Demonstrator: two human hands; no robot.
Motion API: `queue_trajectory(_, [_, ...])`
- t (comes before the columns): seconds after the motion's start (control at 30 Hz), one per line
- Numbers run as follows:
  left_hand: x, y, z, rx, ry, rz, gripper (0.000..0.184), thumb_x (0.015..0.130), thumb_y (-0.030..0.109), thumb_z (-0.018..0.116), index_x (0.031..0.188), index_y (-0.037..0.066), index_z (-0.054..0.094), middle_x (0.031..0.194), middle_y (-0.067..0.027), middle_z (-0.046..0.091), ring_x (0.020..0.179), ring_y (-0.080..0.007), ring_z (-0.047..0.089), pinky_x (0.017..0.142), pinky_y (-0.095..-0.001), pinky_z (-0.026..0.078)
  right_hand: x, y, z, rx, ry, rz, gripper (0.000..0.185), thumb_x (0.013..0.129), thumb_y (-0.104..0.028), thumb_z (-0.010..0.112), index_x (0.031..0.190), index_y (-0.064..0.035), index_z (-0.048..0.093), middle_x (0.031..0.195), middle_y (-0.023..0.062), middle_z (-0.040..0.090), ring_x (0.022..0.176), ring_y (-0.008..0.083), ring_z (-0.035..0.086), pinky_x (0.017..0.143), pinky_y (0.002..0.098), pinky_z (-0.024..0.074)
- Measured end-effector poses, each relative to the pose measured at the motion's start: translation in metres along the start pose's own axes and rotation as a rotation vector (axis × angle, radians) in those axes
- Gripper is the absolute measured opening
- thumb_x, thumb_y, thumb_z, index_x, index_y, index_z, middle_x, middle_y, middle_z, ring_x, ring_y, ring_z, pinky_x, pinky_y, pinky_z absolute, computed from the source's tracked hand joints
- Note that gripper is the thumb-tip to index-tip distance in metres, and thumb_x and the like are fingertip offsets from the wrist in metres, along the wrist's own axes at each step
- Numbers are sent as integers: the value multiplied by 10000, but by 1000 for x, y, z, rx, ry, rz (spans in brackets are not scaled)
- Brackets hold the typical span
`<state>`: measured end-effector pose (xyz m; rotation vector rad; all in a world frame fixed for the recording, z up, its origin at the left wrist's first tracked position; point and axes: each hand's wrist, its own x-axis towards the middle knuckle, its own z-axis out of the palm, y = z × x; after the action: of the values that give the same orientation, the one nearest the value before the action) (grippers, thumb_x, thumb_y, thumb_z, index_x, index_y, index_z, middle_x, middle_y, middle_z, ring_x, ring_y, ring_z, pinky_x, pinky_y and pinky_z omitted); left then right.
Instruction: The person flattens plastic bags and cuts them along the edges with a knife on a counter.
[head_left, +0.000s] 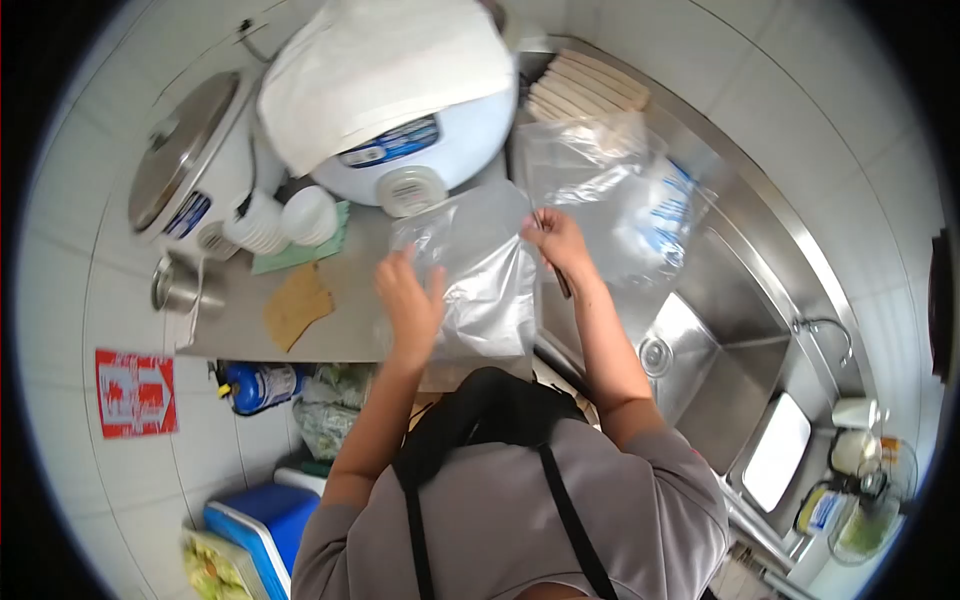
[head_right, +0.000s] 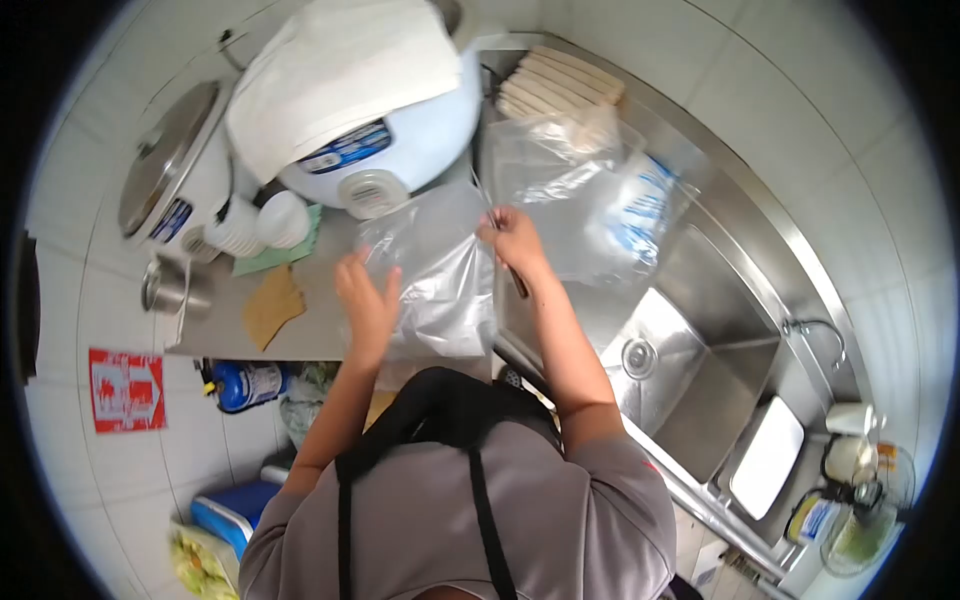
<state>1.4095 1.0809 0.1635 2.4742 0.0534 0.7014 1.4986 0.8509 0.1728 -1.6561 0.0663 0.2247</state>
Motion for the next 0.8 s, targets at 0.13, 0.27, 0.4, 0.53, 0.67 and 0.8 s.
queue_trajectory(0.13, [-11,78,42,-149,-380,511,592,849,270,583,1333,-12,392,1371,-201,369,1293,-388,316,1089,-511,205,29,-37,-69,-94,173,-163,142,782,-142,669,857,-37,609,622,5,544,403,73,426,357,237,323])
queue_trajectory(0.27, [30,119,117,-179,-344,474,579,891,256,517,1366,-24,342,1431,-207,293,1341,-377,244,1100,-510,178,72,-57,-140,-194,350,-235,147,762,-120,665,859,-31,600,609,19,541,398,85,433,353,251,337])
queue_trajectory(0.4, [64,134,184,-61,-397,514,582,899,246,504,1374,-35,319,1458,-207,249,1369,-372,193,1111,-505,165,131,-38,-180,-268,496,-187,185,735,-110,646,876,-3,593,622,68,565,411,141,494,360,294,398])
queue_trajectory(0.53, [80,133,249,94,-458,492,603,912,301,476,1406,8,292,1492,-196,191,1392,-363,141,1126,-497,132,187,17,-187,-309,635,-125,249,711,-128,661,888,27,578,674,113,599,454,239,541,380,335,435])
queue_trajectory(0.67, [93,107,281,223,-743,410,626,921,365,443,1437,59,262,1519,-186,122,1409,-349,90,1135,-486,109,187,42,-200,-386,647,-276,358,701,-196,726,934,31,576,733,114,604,456,257,525,389,308,412])
queue_trajectory(0.8, [101,101,278,263,-626,453,569,889,298,512,1382,60,359,1455,-192,284,1366,-352,219,1112,-474,178,89,-13,-232,-169,463,-240,451,786,-209,711,1148,2,547,712,20,564,440,109,459,392,252,356])
